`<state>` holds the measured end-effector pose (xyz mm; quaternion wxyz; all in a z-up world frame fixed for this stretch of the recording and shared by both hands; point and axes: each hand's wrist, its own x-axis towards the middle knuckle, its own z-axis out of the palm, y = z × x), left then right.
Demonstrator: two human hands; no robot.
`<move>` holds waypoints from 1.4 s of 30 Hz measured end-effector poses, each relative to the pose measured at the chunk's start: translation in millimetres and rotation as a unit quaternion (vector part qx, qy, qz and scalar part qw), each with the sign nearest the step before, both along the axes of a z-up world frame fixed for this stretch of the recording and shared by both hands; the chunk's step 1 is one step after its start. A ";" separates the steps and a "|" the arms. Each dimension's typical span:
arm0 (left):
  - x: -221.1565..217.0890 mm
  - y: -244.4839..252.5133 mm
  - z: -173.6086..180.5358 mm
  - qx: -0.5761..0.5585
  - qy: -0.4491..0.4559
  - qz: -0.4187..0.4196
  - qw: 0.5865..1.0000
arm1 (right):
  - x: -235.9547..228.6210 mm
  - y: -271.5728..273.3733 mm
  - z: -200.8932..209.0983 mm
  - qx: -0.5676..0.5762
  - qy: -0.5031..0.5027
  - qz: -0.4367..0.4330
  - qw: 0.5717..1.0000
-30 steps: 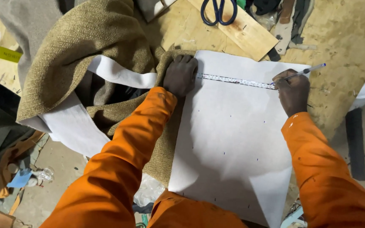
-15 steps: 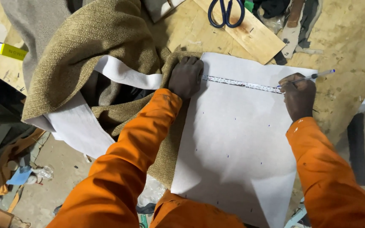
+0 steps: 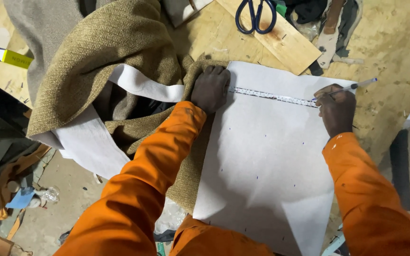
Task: The person unfolds a piece of white fabric on a wooden workbench and smooths it out. They then use a measuring tape and a pen to mark measurements on the fabric, followed by using a wooden plank as a straight edge.
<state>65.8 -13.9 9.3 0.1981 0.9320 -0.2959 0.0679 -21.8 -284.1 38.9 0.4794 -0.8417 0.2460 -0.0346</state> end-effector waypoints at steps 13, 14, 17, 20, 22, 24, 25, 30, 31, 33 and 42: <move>1.5 0.5 0.6 -0.001 0.026 -0.011 1.000 | 1.2 -0.1 -1.8 0.006 -0.029 0.008 1.000; 2.1 0.3 -0.1 -0.004 0.026 -0.009 1.000 | 2.0 1.1 -0.8 -0.021 -0.061 0.028 0.998; 1.3 0.8 5.4 0.013 0.025 -0.001 1.000 | 6.5 23.3 17.9 0.091 -0.091 0.102 0.986; 3.1 2.1 4.0 0.012 0.044 -0.010 0.999 | 20.6 29.9 4.8 0.119 -0.083 0.147 0.978; 3.3 1.0 4.3 0.013 0.044 -0.009 0.999 | 24.7 35.8 9.0 0.125 -0.066 0.150 0.978; 3.3 2.3 3.3 0.017 0.045 -0.007 0.999 | 27.7 42.2 8.1 0.135 -0.048 0.155 0.977; 4.1 1.7 2.1 0.017 0.055 -0.006 0.998 | 28.8 43.6 6.1 0.129 -0.037 0.151 0.979; 4.8 1.5 6.9 0.025 0.060 -0.003 0.998 | 32.0 46.3 4.8 0.117 -0.014 0.139 0.983; 3.6 1.4 7.8 0.027 0.060 -0.003 0.998 | 31.7 45.2 3.9 0.104 -0.012 0.152 0.983; 2.0 1.3 8.5 0.028 0.061 -0.005 0.998 | 31.6 44.7 4.0 0.092 -0.010 0.162 0.982; 2.4 2.1 8.6 0.012 0.056 -0.013 0.998 | 33.9 50.8 14.3 0.084 0.027 0.157 0.984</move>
